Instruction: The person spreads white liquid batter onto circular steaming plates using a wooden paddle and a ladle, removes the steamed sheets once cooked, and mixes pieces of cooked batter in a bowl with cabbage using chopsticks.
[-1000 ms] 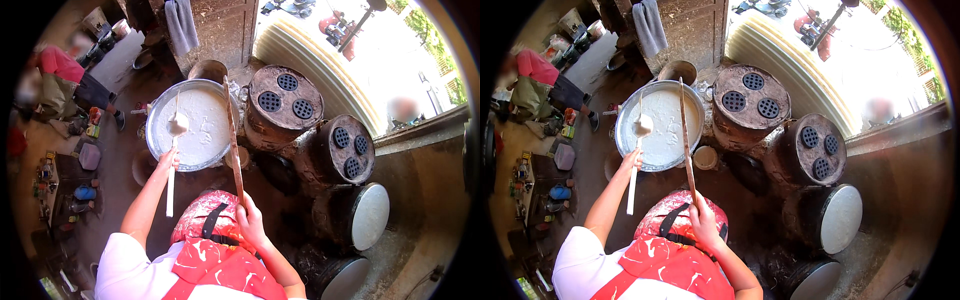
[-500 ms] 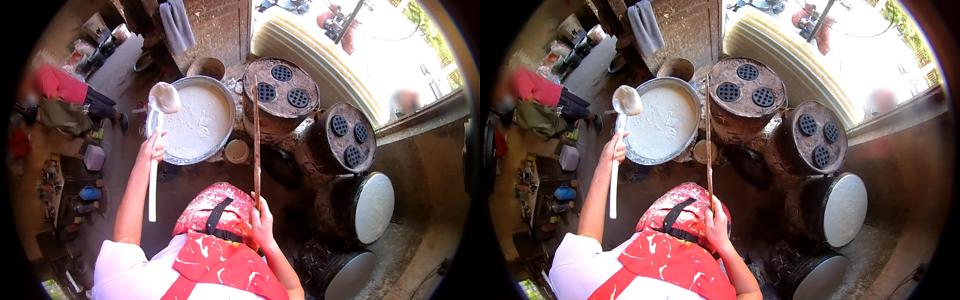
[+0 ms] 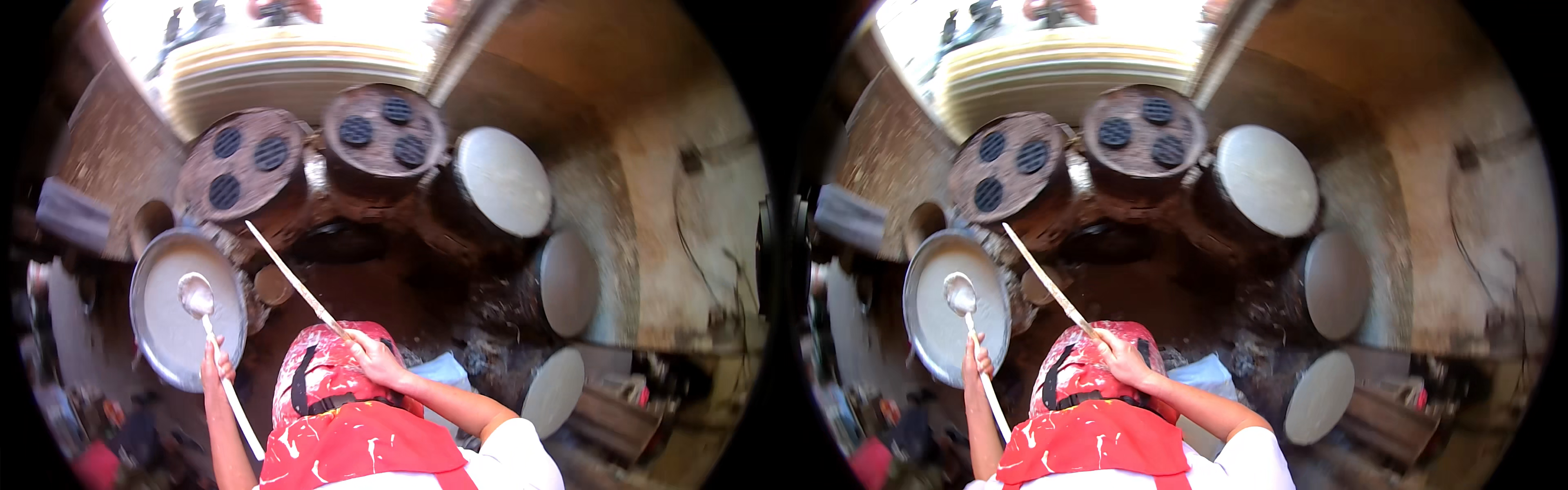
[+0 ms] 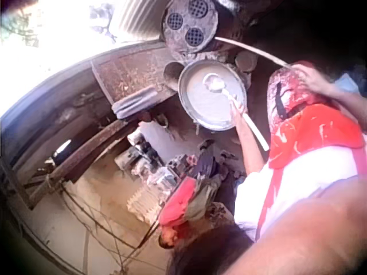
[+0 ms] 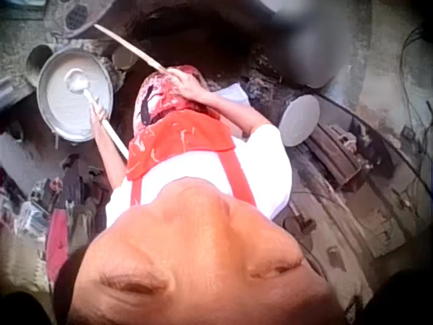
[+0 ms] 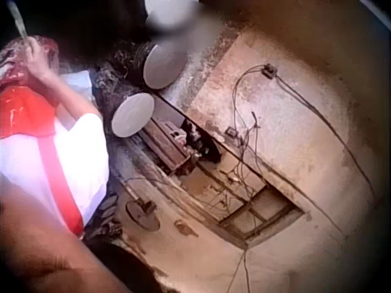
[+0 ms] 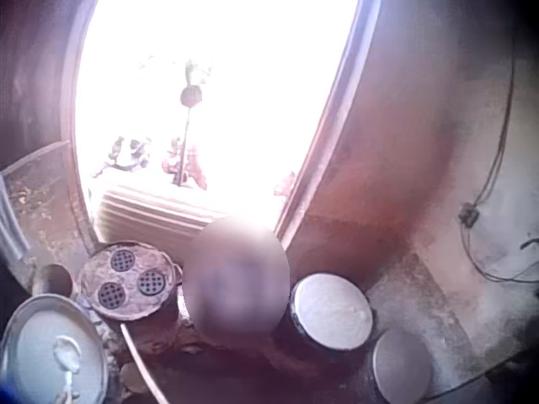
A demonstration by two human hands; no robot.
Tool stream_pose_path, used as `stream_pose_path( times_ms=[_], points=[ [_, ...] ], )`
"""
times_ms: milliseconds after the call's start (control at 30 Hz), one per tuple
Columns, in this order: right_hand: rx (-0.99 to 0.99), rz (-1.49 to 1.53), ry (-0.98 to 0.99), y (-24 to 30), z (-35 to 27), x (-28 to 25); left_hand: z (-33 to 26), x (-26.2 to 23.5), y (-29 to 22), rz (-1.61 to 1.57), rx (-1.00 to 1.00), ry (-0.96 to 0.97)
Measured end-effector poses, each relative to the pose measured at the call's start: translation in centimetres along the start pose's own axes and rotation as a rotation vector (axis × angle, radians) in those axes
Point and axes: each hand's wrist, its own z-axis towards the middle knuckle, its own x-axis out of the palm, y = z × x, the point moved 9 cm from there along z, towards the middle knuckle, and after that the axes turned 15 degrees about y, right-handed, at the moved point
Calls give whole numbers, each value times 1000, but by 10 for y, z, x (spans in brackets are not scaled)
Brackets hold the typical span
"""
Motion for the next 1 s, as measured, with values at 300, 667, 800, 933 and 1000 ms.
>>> stream_pose_path(
  times_ms=[300,667,800,933,1000],
  points=[
    [95,313,-791,-93,-146,-12,62,259,72,782,-428,528],
    [-180,1023,-1566,-139,-339,-50,-32,593,370,1211,-795,1213],
    [-375,974,-1625,-155,-397,-107,-68,655,491,1303,-869,1305],
    [-318,1076,-1686,-155,-429,-133,-87,687,579,1365,-908,1302],
    [-321,1116,-1679,-165,-433,-143,-83,697,613,1446,-860,1319]
  ],
)
